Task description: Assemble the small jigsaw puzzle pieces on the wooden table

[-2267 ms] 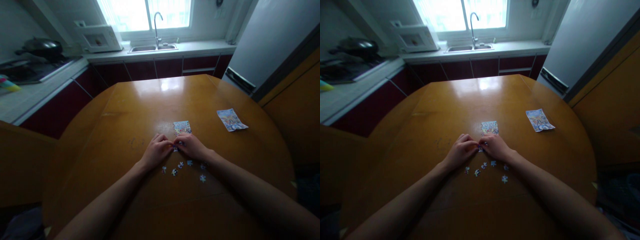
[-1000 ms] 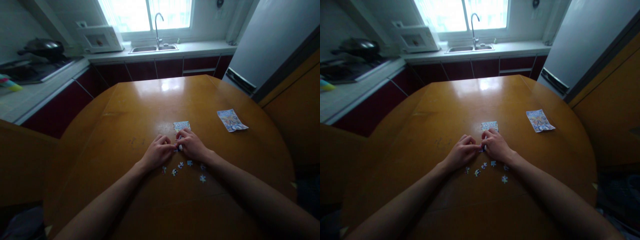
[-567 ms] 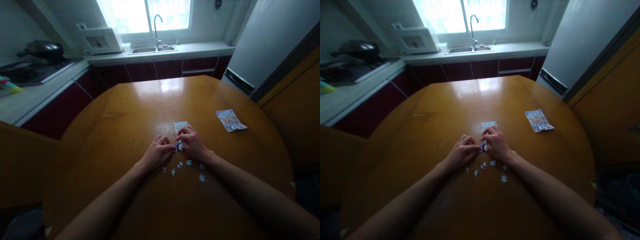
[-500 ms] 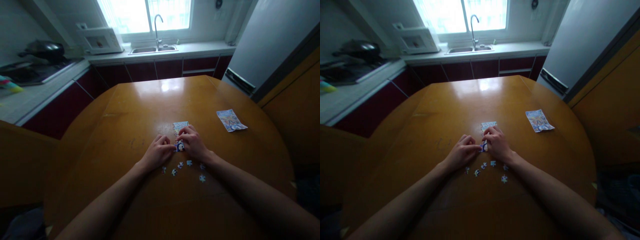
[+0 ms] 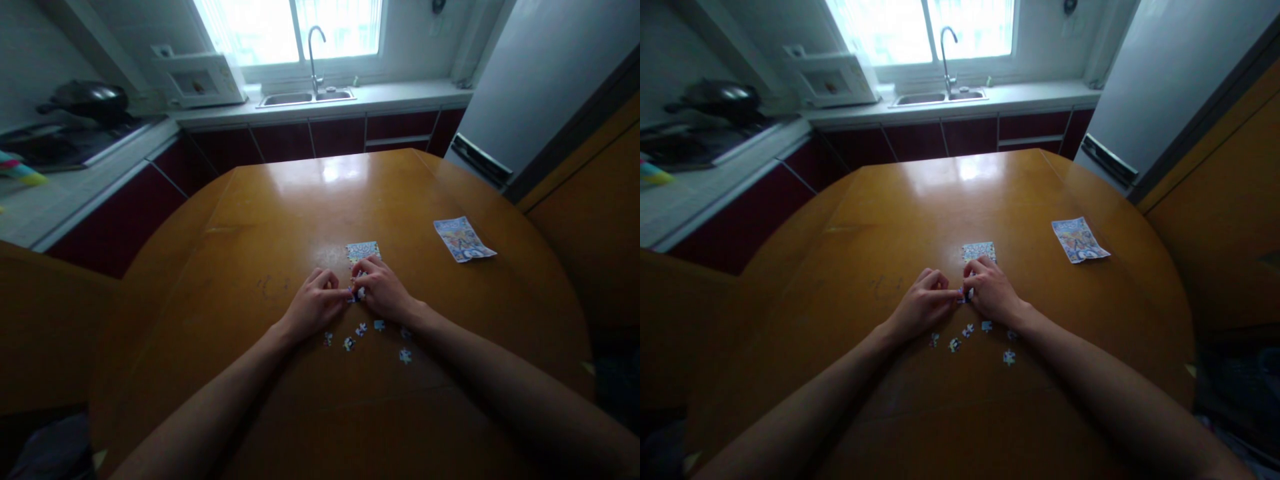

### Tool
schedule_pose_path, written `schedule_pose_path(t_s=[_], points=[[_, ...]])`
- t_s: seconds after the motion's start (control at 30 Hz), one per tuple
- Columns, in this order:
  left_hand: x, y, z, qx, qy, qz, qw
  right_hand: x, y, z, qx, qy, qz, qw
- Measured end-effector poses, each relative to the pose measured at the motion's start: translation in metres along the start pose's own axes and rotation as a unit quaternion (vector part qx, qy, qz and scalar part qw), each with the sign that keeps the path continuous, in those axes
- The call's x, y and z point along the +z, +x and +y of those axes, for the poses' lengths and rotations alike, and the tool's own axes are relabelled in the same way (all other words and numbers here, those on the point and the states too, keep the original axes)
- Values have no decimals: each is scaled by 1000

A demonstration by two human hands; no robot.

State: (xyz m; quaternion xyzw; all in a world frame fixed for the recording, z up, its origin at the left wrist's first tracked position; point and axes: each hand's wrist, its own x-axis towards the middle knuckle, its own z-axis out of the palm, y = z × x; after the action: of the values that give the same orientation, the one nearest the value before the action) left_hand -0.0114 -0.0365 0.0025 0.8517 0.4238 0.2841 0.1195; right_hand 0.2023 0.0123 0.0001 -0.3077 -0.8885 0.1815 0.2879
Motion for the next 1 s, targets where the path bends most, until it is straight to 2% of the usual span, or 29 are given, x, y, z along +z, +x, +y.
schedule_pose_path(t_s=[0.4,0.5,0.63,0.8,1.0], points=[[0,2,2,-13,0,-7,1000,3,-1,-2,1,-2,19,1000],[1,1,1,-14,4,-15,1000,1,0,-2,-14,4,61,998],[0,1,2,-18,-1,-17,1000,-3,2,0,10,11,123,992],[-2,0,2,-57,-21,35,998,-1,1,2,14,5,108,994],[-2,1,2,-31,-19,20,999,0,0,-1,-13,-4,48,999]])
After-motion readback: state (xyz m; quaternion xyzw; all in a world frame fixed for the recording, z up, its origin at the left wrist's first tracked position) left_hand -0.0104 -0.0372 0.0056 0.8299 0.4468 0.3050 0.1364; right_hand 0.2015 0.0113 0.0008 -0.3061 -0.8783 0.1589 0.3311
